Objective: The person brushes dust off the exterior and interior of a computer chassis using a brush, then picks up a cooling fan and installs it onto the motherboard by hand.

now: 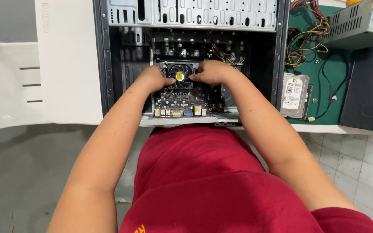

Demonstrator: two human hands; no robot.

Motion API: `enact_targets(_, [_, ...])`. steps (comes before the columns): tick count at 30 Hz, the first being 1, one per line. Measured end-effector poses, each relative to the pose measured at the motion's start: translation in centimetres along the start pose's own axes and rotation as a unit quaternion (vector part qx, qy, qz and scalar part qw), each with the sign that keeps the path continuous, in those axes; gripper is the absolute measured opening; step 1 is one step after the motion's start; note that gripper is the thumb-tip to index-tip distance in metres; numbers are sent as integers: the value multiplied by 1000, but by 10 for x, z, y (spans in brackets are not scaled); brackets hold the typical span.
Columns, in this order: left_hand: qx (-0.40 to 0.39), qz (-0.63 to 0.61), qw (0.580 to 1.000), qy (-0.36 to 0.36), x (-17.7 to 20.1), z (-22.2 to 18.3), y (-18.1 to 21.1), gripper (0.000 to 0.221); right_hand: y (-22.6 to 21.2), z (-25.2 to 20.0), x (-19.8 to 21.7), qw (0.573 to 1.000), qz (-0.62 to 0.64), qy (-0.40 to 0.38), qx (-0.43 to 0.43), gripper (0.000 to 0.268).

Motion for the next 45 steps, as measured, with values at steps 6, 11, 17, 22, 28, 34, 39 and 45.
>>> enact_targets(6, [-2,7,1000,-11,-1,6,-8,51,3,8,-4,998,-65,-2,-20,65])
enact_targets(11, [-6,-4,1000,-1,-1,5,-4,48,9,7,-1,1000,8,-19,-4,72])
enact_targets(17, [0,-10,1000,4,7,11,-11,49,31,30,-2,996,84,8,14,47])
enact_targets(22, [8,-14,1000,9,7,15,-14,46,30,37,-4,997,-53,42,20,40])
enact_targets(28, [17,-45,999,18,5,1,-8,38,12,15,2,992,-60,103,33,45])
enact_targets(34, [0,-134,991,17,4,2,-9,44,4,8,-2,990,-73,98,69,31])
enact_targets(39, [12,-151,988,23,7,-7,-6,54,-9,-8,-4,986,-117,102,64,29])
enact_targets(45, [2,-156,988,2,0,5,-9,46,-3,5,-7,977,-167,92,91,27])
Point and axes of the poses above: each hand's wrist, its own z-axis towards the middle knuckle, its own x-axis out of the back of the hand, y = z × x, the point moved 5 cm from there along z, towards the middle knuckle, and after that the axes turned 13 degrees about -y, right-handed, at the moved point
